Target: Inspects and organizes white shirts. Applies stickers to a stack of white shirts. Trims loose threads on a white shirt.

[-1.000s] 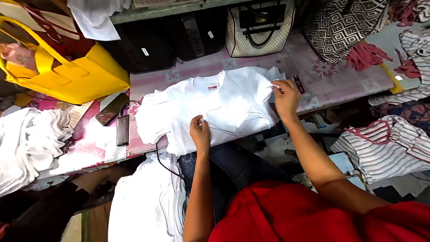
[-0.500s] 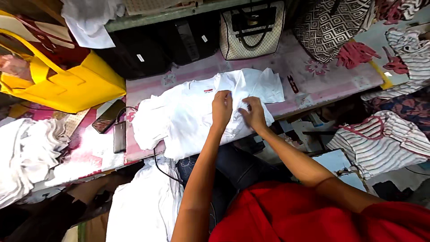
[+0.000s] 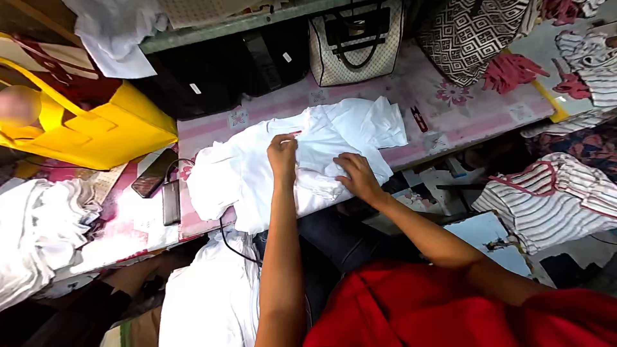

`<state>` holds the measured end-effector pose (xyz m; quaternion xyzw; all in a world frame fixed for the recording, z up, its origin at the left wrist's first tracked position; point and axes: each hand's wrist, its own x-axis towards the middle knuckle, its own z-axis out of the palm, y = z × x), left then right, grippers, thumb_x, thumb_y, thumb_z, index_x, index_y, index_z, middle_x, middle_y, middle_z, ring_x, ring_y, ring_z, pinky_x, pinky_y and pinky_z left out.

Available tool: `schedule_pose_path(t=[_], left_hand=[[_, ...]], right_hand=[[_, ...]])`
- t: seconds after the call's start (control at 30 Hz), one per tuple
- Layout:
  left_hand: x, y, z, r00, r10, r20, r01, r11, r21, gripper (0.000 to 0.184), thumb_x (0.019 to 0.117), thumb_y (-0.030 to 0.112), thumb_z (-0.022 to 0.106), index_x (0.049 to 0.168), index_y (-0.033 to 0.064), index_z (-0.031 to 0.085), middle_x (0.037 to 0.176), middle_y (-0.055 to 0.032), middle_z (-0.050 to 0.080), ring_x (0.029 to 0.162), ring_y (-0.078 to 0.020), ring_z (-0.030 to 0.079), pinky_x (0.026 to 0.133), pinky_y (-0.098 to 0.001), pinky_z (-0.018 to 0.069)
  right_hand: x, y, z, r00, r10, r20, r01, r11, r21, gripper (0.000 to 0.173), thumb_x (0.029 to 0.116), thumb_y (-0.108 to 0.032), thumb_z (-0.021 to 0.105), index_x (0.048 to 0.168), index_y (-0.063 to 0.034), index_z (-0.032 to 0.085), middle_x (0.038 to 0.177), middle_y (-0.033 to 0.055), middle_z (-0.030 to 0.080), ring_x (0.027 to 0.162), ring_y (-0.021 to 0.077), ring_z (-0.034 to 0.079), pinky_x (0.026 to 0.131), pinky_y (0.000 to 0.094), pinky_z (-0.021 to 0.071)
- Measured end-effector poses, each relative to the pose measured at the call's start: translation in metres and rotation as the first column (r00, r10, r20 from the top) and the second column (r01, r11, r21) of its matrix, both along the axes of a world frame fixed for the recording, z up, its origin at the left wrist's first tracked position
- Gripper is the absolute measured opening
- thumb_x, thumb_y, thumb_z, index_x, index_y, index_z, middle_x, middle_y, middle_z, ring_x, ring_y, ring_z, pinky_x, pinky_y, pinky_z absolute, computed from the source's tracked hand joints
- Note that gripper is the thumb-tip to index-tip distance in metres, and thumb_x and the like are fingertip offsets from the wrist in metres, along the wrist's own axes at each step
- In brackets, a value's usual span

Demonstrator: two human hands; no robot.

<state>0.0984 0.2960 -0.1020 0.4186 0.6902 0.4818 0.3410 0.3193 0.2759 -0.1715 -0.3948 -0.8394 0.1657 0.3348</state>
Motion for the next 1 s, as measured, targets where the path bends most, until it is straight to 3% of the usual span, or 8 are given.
schedule_pose_path(t=[0.1, 0.23, 0.47, 0.57, 0.7, 0.8, 0.87, 1.0], left_hand=[[0.002, -0.028, -0.01, 0.991, 0.002, 0.131, -0.004, 1.0, 0.018, 0.038, 0.1003, 0.017, 0.063, 0.132, -0.0018, 0.053, 0.088, -0.0085, 0.07, 0.067, -0.0086, 0.061, 0.063, -0.0295, 0.0513], [0.009, -0.05, -0.013, 0.987, -0.161, 0.001, 0.161, 0.987, -0.025, 0.061, 0.0933, 0.017, 0.075, 0.147, 0.0062, 0.048, 0.126, -0.0233, 0.067, 0.1, -0.0341, 0.07, 0.085, -0.0525, 0.0582], [-0.008, -0.06, -0.024, 1.0, -0.021, -0.02, 0.02, 0.998, -0.055, 0.047, 0.1003, 0.015, 0.064, 0.143, 0.0046, 0.049, 0.089, -0.0119, 0.069, 0.059, -0.0119, 0.059, 0.057, -0.0318, 0.0533], [-0.001, -0.065, -0.029, 0.991, 0.1, -0.087, -0.102, 0.995, -0.017, 0.043, 0.1044, 0.017, 0.059, 0.14, -0.0036, 0.049, 0.082, -0.0117, 0.069, 0.056, -0.0131, 0.066, 0.055, -0.0314, 0.0598], [0.005, -0.066, -0.018, 0.936, -0.006, -0.351, -0.004, 1.0, -0.026, 0.037, 0.1041, 0.024, 0.06, 0.125, -0.0066, 0.062, 0.117, -0.0276, 0.065, 0.092, -0.0352, 0.068, 0.081, -0.0519, 0.0568], [0.0, -0.056, -0.019, 0.906, -0.13, -0.403, 0.04, 0.974, -0.225, 0.044, 0.0988, 0.031, 0.069, 0.117, -0.0084, 0.065, 0.112, -0.0321, 0.063, 0.098, -0.0446, 0.064, 0.088, -0.0614, 0.0503], [-0.004, -0.058, -0.017, 0.899, -0.154, -0.411, 0.056, 0.969, -0.24, 0.033, 0.099, 0.025, 0.068, 0.105, -0.0072, 0.067, 0.105, -0.0285, 0.065, 0.089, -0.0406, 0.065, 0.081, -0.0599, 0.0525], [-0.017, -0.067, -0.012, 0.944, -0.068, -0.322, 0.021, 0.989, -0.147, 0.032, 0.1001, 0.028, 0.066, 0.1, -0.0039, 0.069, 0.086, -0.0173, 0.067, 0.074, -0.0256, 0.062, 0.072, -0.0491, 0.0524]], right_hand=[[0.001, 0.006, -0.007, 0.996, 0.057, 0.067, -0.06, 0.998, 0.034, 0.039, 0.09, -0.027, 0.078, 0.121, -0.0041, 0.072, 0.126, 0.0178, 0.067, 0.121, 0.0355, 0.062, 0.106, 0.0542, 0.0463], [0.002, 0.01, 0.001, 0.996, 0.07, 0.05, -0.07, 0.998, -0.009, 0.017, 0.0928, -0.008, 0.068, 0.105, 0.0032, 0.074, 0.117, 0.0202, 0.07, 0.116, 0.0364, 0.066, 0.102, 0.0498, 0.0527], [0.019, -0.004, 0.034, 0.969, 0.227, -0.102, -0.235, 0.969, -0.076, 0.021, 0.1005, -0.013, 0.061, 0.109, -0.0022, 0.077, 0.112, 0.0108, 0.076, 0.113, 0.0253, 0.071, 0.114, 0.0513, 0.0437], [0.046, 0.019, 0.043, 0.985, -0.064, -0.161, 0.016, 0.959, -0.283, 0.023, 0.1031, -0.008, 0.056, 0.117, 0.0001, 0.072, 0.113, 0.0155, 0.074, 0.104, 0.0268, 0.072, 0.1, 0.0477, 0.0546], [0.09, 0.091, 0.036, 0.814, -0.58, 0.041, 0.525, 0.704, -0.479, 0.049, 0.107, -0.031, 0.05, 0.14, 0.0042, 0.057, 0.132, 0.0282, 0.062, 0.126, 0.0454, 0.058, 0.106, 0.0626, 0.0443], [0.093, 0.125, 0.014, 0.772, -0.633, 0.053, 0.516, 0.576, -0.635, 0.067, 0.0971, -0.046, 0.067, 0.138, 0.0058, 0.057, 0.129, 0.032, 0.062, 0.124, 0.0497, 0.057, 0.103, 0.0696, 0.0418], [0.09, 0.135, 0.011, 0.772, -0.635, 0.024, 0.474, 0.551, -0.687, 0.054, 0.0882, -0.032, 0.079, 0.123, 0.0073, 0.066, 0.123, 0.0326, 0.063, 0.12, 0.049, 0.058, 0.099, 0.0709, 0.0423], [0.082, 0.125, 0.041, 0.715, -0.664, -0.218, 0.468, 0.687, -0.556, 0.038, 0.0874, -0.017, 0.078, 0.113, 0.0097, 0.067, 0.11, 0.0285, 0.066, 0.104, 0.0386, 0.063, 0.095, 0.0554, 0.0494]])
